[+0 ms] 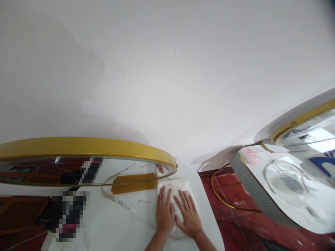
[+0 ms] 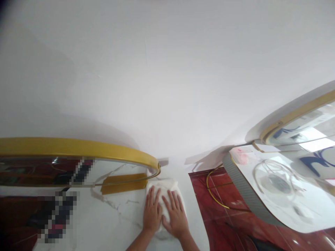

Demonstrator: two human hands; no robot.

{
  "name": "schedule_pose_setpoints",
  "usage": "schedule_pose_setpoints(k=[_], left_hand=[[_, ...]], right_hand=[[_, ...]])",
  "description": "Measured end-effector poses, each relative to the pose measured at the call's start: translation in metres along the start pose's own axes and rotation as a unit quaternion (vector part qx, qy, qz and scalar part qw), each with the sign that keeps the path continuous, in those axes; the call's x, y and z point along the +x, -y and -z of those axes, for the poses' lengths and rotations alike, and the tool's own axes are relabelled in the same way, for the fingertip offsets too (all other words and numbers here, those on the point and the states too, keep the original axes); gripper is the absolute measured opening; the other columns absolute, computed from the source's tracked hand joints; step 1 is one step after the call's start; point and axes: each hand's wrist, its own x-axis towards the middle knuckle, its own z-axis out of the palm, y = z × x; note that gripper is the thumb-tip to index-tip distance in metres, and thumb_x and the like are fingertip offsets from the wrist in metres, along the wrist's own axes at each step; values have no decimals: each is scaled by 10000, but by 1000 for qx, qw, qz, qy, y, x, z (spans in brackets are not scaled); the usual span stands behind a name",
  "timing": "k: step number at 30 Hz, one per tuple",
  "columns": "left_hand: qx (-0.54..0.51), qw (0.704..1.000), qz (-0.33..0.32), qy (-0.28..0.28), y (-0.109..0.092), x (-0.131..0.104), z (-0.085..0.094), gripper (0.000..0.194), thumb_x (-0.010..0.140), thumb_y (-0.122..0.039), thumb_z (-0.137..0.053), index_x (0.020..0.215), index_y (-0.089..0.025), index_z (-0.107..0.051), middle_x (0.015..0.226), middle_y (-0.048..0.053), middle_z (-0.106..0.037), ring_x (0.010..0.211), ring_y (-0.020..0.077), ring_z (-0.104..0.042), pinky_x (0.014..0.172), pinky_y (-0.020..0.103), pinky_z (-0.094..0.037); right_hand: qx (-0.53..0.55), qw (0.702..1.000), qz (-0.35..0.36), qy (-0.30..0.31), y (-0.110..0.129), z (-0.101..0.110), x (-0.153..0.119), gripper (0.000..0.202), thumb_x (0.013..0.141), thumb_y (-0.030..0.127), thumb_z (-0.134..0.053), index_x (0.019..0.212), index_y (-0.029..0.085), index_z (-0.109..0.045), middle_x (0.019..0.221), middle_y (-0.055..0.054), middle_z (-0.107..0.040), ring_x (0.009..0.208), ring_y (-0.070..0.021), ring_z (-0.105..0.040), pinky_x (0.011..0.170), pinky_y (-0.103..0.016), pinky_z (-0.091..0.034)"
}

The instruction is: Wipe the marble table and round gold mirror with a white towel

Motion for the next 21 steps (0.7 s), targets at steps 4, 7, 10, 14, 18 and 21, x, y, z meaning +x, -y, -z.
schedule_pose_setpoints(k=[4,7,10,14,18,21], left_hand=[[3,1000,-13,-7,1,31,-5,652,830,-96,-367,1439,-265,-205,1530,-2,-144,1397,220,-129,1128,447,-225],[10,1000,-8,-16,0,50,-11,653,829,-108,-381,1438,-269,-207,1518,0,-200,1393,218,-151,1130,451,-219],[18,1000,2,-21,-1,63,-18,646,834,-114,-384,1438,-257,-207,1495,12,-270,1388,218,-175,1131,455,-214],[24,999,6,-25,-5,69,-25,618,840,-129,-398,1431,-224,-244,1483,34,-298,1382,236,-193,1128,461,-213],[23,999,20,-33,-14,72,-26,614,839,-124,-396,1427,-231,-256,1500,29,-255,1382,242,-190,1124,459,-212],[16,999,29,-35,-25,74,-25,636,832,-123,-403,1431,-256,-236,1509,8,-226,1381,236,-198,1126,447,-211]], right_hand=[[9,1000,-1,1,-18,-1,26,737,788,415,-495,1442,268,-188,1515,-29,-134,1369,-310,-169,1099,-488,-156],[14,1000,1,9,-31,1,44,738,789,412,-497,1442,275,-184,1520,-29,-103,1374,-302,-156,1100,-484,-156],[18,1000,6,20,-41,4,57,735,791,411,-498,1442,275,-185,1524,-34,-70,1378,-292,-146,1103,-475,-152],[18,999,11,30,-50,9,64,732,795,410,-497,1442,275,-183,1527,-22,-62,1379,-287,-140,1105,-470,-144],[13,1000,15,24,-59,13,64,724,803,385,-488,1444,275,-168,1526,-16,-85,1377,-279,-150,1104,-471,-138],[13,999,22,23,-67,16,62,722,805,388,-488,1443,271,-171,1525,-19,-84,1377,-280,-151,1105,-463,-139]])
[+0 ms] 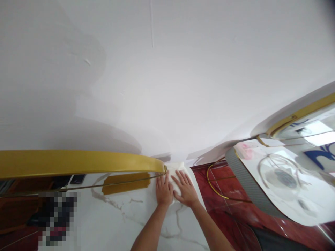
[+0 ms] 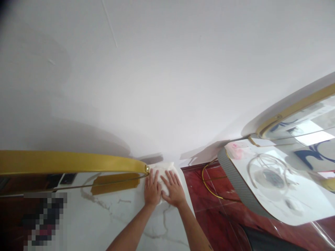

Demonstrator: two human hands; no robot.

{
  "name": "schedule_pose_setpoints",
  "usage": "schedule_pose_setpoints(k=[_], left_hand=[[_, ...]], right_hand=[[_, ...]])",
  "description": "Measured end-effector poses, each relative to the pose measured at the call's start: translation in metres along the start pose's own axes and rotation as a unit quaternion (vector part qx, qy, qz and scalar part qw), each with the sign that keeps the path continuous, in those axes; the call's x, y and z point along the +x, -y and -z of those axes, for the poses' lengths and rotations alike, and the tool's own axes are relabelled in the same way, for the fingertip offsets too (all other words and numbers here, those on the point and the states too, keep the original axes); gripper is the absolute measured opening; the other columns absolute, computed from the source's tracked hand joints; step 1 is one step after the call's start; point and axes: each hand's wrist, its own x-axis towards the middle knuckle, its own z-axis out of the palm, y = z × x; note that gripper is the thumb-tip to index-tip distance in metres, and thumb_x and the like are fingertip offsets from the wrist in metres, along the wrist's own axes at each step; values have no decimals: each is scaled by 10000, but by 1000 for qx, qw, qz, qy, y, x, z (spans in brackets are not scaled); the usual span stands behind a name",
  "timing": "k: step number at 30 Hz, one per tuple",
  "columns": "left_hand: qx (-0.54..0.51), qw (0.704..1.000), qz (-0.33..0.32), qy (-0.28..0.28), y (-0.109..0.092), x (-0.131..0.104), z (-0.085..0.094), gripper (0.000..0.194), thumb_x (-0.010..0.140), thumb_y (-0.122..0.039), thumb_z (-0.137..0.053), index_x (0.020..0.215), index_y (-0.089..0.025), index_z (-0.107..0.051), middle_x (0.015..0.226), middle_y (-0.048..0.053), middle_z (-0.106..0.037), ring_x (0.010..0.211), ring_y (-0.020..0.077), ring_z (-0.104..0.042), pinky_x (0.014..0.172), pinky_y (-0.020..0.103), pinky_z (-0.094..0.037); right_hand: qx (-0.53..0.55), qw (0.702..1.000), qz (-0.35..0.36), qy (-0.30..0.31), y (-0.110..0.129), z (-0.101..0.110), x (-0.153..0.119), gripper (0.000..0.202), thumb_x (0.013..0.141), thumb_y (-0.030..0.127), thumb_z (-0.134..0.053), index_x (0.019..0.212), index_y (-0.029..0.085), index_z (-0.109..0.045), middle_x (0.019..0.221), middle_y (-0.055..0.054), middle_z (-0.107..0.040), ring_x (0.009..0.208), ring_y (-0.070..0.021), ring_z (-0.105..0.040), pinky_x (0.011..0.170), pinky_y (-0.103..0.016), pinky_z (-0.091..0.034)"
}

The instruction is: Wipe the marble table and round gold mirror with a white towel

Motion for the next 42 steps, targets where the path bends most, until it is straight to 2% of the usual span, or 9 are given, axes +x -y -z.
schedule_pose_setpoints(k=[7,12,20,26,29,33,37,42], left_hand=[[-22,1000,0,4,-30,-5,1,641,833,-89,-374,1431,-271,-235,1530,-15,-149,1389,211,-170,1138,428,-182],[-49,999,-8,15,-45,-25,4,644,835,-79,-369,1429,-287,-230,1528,-13,-154,1393,216,-154,1134,445,-189],[-87,996,-3,30,-59,-87,8,646,826,-133,-425,1425,-292,-241,1524,-20,-163,1385,234,-184,1131,450,-220],[-97,994,-12,53,-61,-141,10,633,841,-171,-423,1427,-302,-223,1518,-34,-168,1382,236,-198,1132,457,-221],[-94,993,-29,68,-54,-156,14,626,852,-207,-435,1427,-313,-210,1517,-49,-157,1380,227,-204,1129,433,-233],[-94,989,-79,86,-34,-159,27,625,865,-286,-467,1425,-332,-194,1510,-66,-158,1379,203,-212,1125,378,-247],[-85,986,-113,90,-6,-161,43,642,862,-284,-476,1428,-319,-176,1510,-48,-161,1381,207,-204,1121,387,-247],[-59,989,-101,91,39,-174,56,674,833,-186,-448,1433,-313,-166,1512,-29,-149,1382,227,-195,1103,435,-267]], right_hand=[[-10,1000,-12,4,-18,8,-21,689,815,378,-473,1438,272,-198,1525,-9,-87,1378,-275,-147,1104,-454,-139],[-20,999,-25,3,-16,11,-48,700,810,395,-475,1438,259,-200,1525,-21,-92,1376,-277,-150,1105,-460,-128],[-21,999,-31,5,3,16,-113,691,816,429,-458,1436,255,-209,1516,-35,-141,1368,-291,-180,1102,-468,-141],[-24,999,-43,2,24,9,-167,693,811,481,-454,1431,286,-215,1502,-10,-199,1359,-299,-213,1096,-469,-168],[-37,998,-53,-10,35,2,-184,689,801,481,-464,1425,301,-234,1492,6,-230,1355,-305,-224,1094,-472,-181],[-54,996,-63,-31,53,-8,-191,697,793,484,-476,1425,295,-250,1488,-8,-245,1351,-320,-227,1086,-490,-193],[-61,995,-53,-50,76,-20,-184,716,787,483,-485,1429,269,-251,1486,-40,-252,1342,-335,-245,1069,-504,-217],[-85,993,-15,-86,115,-43,-166,726,763,502,-498,1416,259,-295,1461,-63,-310,1324,-342,-285,1047,-509,-245]])
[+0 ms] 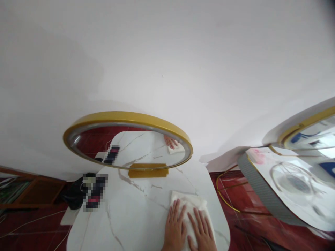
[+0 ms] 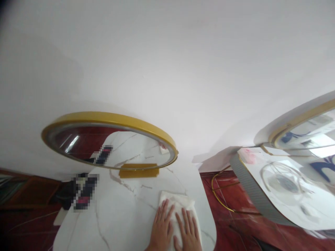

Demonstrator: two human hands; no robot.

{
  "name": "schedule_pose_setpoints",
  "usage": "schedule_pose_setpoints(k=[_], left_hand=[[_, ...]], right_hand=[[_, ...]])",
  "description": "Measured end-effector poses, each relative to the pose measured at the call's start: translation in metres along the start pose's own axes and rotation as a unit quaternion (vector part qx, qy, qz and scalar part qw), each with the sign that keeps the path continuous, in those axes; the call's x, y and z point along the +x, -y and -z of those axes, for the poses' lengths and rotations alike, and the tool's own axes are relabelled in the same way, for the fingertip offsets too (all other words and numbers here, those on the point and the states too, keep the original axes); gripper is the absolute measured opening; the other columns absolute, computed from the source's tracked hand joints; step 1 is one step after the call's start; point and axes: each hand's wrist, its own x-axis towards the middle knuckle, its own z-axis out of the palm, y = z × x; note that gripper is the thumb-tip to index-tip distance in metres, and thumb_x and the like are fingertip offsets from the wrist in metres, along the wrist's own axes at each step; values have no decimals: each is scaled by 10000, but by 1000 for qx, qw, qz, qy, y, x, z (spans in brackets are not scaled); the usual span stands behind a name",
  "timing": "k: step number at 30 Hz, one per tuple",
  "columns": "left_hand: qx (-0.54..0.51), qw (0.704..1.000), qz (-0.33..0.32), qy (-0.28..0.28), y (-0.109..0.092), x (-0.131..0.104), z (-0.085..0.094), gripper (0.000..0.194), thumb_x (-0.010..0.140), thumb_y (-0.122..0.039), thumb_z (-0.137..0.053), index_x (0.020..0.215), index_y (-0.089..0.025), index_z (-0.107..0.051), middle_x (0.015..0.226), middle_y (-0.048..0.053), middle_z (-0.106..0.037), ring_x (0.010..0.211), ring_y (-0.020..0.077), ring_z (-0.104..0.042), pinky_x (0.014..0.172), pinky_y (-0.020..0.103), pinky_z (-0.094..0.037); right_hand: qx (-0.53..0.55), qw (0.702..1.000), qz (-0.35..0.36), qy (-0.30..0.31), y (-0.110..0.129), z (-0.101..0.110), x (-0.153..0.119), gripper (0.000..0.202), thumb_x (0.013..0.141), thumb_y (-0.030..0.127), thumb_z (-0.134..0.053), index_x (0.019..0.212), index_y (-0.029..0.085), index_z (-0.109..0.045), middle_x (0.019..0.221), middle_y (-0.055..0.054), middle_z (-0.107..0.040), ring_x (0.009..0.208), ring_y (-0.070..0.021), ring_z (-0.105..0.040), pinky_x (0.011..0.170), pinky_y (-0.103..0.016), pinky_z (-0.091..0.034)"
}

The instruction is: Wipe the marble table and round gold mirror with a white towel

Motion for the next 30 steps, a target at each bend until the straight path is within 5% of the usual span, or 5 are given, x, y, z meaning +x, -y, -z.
schedule_pose_setpoints(k=[14,23,30], left_hand=[[156,982,60,-88,162,-112,61,696,784,-133,-422,1427,-319,-233,1467,-33,-302,1334,199,-322,1039,348,-373],[179,972,124,-89,237,-165,100,674,840,-181,-383,1440,-346,-124,1472,-49,-300,1352,184,-283,1045,372,-366],[164,977,105,-82,271,-166,124,623,857,-185,-387,1443,-272,-192,1507,3,-225,1372,214,-229,1063,390,-349]], right_hand=[[-31,982,140,-122,174,-74,54,755,715,639,-453,1346,224,-436,1299,-78,-531,1366,-336,-163,1120,-512,-43],[4,978,185,-94,271,-96,83,810,701,631,-455,1390,216,-360,1300,-79,-531,1368,-358,-133,1096,-525,-63],[58,982,182,-4,299,-104,92,874,713,639,-431,1438,191,-234,1430,-95,-365,1320,-366,-274,1034,-488,-207]])
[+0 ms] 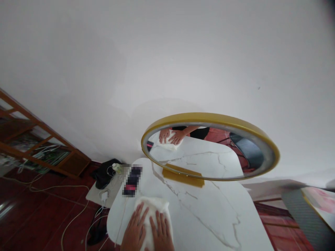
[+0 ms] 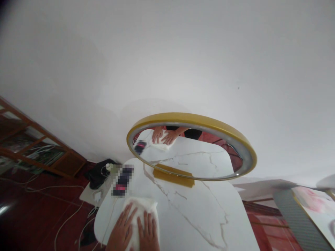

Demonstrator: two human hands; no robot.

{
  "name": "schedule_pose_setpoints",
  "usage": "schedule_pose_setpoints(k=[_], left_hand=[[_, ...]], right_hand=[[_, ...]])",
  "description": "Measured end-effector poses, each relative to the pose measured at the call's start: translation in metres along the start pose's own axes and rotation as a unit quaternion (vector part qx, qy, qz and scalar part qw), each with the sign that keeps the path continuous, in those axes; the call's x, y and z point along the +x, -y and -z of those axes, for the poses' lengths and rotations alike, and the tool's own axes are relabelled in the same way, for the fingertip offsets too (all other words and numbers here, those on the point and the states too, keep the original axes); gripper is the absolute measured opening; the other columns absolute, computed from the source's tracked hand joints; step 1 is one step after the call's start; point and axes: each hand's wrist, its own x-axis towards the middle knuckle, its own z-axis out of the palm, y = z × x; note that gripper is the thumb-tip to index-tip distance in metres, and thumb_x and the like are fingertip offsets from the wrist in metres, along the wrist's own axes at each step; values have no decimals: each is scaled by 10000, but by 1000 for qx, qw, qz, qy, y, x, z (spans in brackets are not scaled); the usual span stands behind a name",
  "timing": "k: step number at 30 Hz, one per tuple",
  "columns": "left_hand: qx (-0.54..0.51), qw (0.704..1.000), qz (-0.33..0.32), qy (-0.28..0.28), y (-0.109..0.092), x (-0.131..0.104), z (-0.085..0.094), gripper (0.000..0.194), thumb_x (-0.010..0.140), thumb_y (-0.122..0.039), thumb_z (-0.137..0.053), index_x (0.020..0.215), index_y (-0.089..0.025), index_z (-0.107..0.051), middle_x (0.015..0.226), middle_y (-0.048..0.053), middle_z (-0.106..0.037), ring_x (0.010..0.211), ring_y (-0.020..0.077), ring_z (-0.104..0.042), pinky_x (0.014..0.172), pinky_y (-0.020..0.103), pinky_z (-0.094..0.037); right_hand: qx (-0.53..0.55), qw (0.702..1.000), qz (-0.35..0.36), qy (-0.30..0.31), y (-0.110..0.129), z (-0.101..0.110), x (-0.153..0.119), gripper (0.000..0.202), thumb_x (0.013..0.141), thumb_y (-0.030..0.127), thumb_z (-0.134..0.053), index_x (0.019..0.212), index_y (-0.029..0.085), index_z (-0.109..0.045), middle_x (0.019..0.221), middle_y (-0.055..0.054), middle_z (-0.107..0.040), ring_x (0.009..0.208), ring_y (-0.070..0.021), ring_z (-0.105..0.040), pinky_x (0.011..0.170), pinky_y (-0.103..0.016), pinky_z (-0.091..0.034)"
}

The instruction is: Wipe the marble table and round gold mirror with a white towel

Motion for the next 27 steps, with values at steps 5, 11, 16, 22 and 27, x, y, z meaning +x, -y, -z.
schedule_pose_setpoints(k=[5,11,16,22,27], left_hand=[[-37,999,8,-3,9,25,7,611,860,-178,-380,1439,-265,-208,1518,6,-192,1376,228,-216,1078,411,-329],[-62,998,18,-22,19,60,4,635,844,-135,-359,1444,-253,-187,1523,17,-174,1382,233,-191,1084,434,-310],[-70,997,9,-35,29,87,-6,633,842,-132,-366,1444,-225,-194,1525,31,-169,1389,245,-157,1093,444,-288],[-74,995,19,-62,37,120,-15,670,826,-98,-362,1451,-224,-154,1528,41,-151,1389,246,-157,1086,458,-298],[-73,994,18,-77,44,143,-24,648,838,-122,-365,1447,-228,-173,1524,37,-177,1388,249,-158,1079,459,-309]], right_hand=[[43,998,-19,45,-2,9,25,867,749,611,-438,1451,175,-176,1479,-100,-256,1338,-372,-229,1041,-497,-226],[88,990,-65,90,-7,26,66,819,787,507,-482,1455,187,-131,1511,-97,-121,1368,-351,-136,1077,-500,-208],[102,986,-92,91,-17,24,93,748,841,458,-440,1454,199,-101,1513,-83,-113,1375,-331,-117,1077,-514,-227],[96,988,-85,81,-34,15,124,726,876,492,-401,1453,171,-99,1510,-96,-125,1375,-323,-127,1066,-513,-266],[90,989,-99,67,-43,5,142,718,886,496,-394,1453,168,-99,1507,-88,-154,1374,-302,-155,1070,-500,-275]])
